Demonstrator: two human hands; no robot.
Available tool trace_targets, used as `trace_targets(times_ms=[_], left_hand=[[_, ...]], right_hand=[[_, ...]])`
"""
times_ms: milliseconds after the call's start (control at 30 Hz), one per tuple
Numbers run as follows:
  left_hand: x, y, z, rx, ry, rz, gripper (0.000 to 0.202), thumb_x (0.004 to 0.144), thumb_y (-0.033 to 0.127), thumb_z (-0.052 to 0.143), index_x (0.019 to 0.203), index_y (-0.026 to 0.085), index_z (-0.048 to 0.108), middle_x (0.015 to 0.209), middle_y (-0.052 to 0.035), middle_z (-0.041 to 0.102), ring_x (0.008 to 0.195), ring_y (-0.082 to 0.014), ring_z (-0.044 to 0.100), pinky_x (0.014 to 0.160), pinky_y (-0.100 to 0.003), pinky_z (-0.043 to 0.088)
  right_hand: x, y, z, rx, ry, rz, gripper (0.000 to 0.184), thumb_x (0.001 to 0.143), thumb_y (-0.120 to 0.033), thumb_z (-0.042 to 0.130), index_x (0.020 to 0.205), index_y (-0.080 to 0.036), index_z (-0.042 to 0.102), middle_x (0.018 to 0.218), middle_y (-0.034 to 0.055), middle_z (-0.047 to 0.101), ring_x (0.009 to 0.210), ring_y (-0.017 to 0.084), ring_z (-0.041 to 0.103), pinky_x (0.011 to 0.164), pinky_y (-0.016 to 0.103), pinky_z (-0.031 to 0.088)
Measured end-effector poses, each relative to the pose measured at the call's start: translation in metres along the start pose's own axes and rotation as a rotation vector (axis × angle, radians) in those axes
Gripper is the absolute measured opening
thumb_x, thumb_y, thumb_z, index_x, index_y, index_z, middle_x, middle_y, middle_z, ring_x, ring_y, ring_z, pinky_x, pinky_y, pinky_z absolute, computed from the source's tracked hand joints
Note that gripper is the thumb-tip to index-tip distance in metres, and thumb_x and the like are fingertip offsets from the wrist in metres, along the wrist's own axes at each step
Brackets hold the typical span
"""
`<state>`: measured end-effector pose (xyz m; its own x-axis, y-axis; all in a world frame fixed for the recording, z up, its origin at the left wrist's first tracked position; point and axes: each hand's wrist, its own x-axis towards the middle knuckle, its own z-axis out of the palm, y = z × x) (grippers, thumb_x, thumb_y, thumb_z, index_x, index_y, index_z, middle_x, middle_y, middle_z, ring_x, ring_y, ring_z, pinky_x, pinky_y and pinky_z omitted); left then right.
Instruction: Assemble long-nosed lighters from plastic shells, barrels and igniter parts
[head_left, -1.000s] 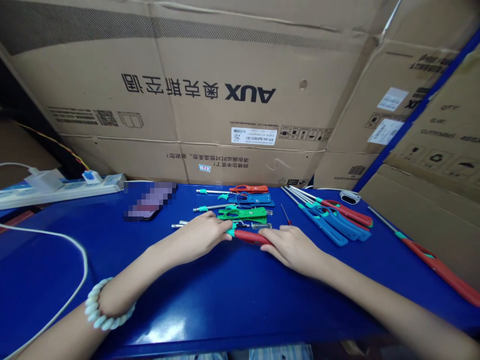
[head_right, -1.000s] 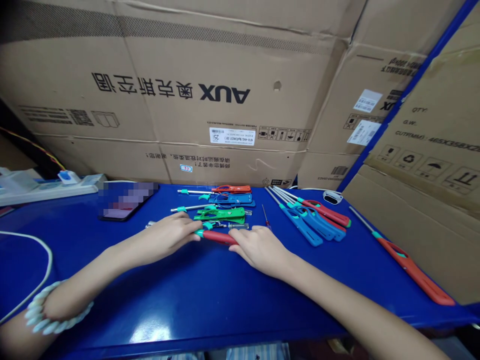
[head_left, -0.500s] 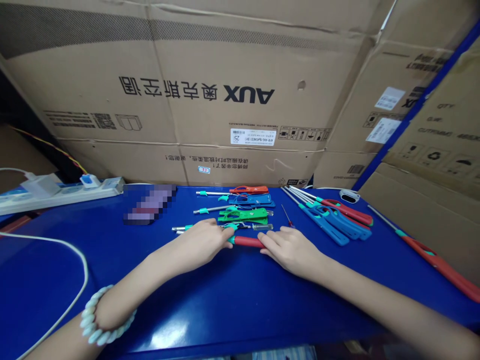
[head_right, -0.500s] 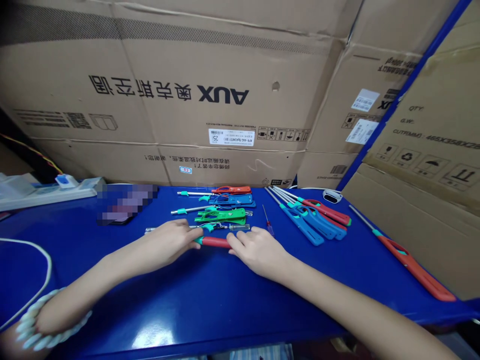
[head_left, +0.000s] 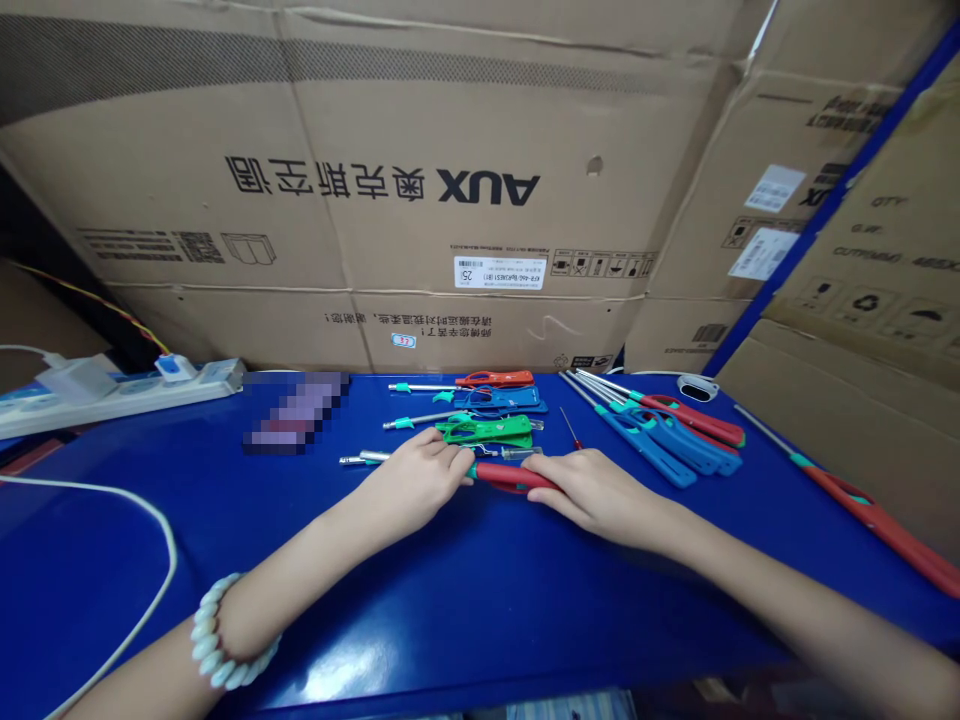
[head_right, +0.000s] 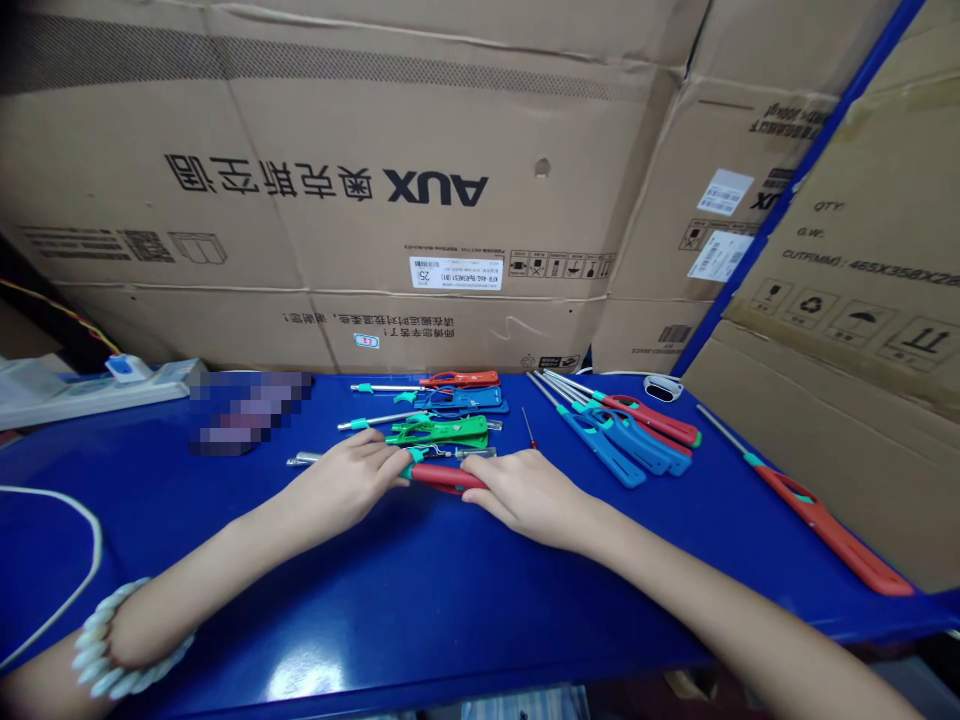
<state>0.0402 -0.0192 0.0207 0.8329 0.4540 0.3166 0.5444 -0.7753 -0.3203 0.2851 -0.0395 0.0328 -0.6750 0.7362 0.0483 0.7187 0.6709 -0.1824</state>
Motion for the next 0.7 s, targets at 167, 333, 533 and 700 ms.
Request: trace_targets(times_ms=[167,333,533,700], left_hand=[[0.001,0.005,-0.001,0.155,0.048,0.035,0.027,0.095,0.011,0.032,0.078,0.014,0.053,0.065,-0.0040,0.058,0.058,-0.0189,0.057,0.069,-0.033,0.042],[0.002,0.000,0.000,0.113,0.053,0.033,0.027,0.096,0.012,0.034,0.075,0.015,0.051,0.062,-0.0028,0.058,0.056,-0.0180,0.056,0.067,-0.032,0.042],[0.001,-0.007,-0.012,-0.090,-0.057,-0.039,0.021,0.095,0.021,0.044,0.076,0.016,0.050,0.061,-0.0021,0.059,0.061,-0.0193,0.058,0.064,-0.029,0.041],[-0.001,-0.004,-0.020,-0.123,-0.199,-0.066,0.018,0.095,0.023,0.046,0.079,0.016,0.052,0.065,-0.0035,0.060,0.067,-0.0211,0.059,0.062,-0.029,0.041]], right_hand=[[-0.001,-0.002,-0.007,0.195,-0.023,0.007,0.025,0.098,-0.037,0.041,0.105,-0.020,0.057,0.087,0.0035,0.068,0.075,0.018,0.064,0.066,0.024,0.040],[0.001,-0.001,0.002,0.007,0.018,0.002,0.024,0.098,-0.034,0.043,0.108,-0.017,0.056,0.085,0.0052,0.069,0.072,0.019,0.065,0.063,0.025,0.039],[0.003,0.004,0.018,-0.415,0.375,-0.247,0.027,0.099,-0.030,0.040,0.106,-0.011,0.057,0.083,0.0084,0.070,0.062,0.017,0.062,0.061,0.029,0.039],[0.003,0.001,0.022,-0.613,0.506,-0.347,0.025,0.099,-0.021,0.037,0.103,-0.007,0.058,0.072,0.0059,0.065,0.056,0.016,0.058,0.058,0.031,0.037]])
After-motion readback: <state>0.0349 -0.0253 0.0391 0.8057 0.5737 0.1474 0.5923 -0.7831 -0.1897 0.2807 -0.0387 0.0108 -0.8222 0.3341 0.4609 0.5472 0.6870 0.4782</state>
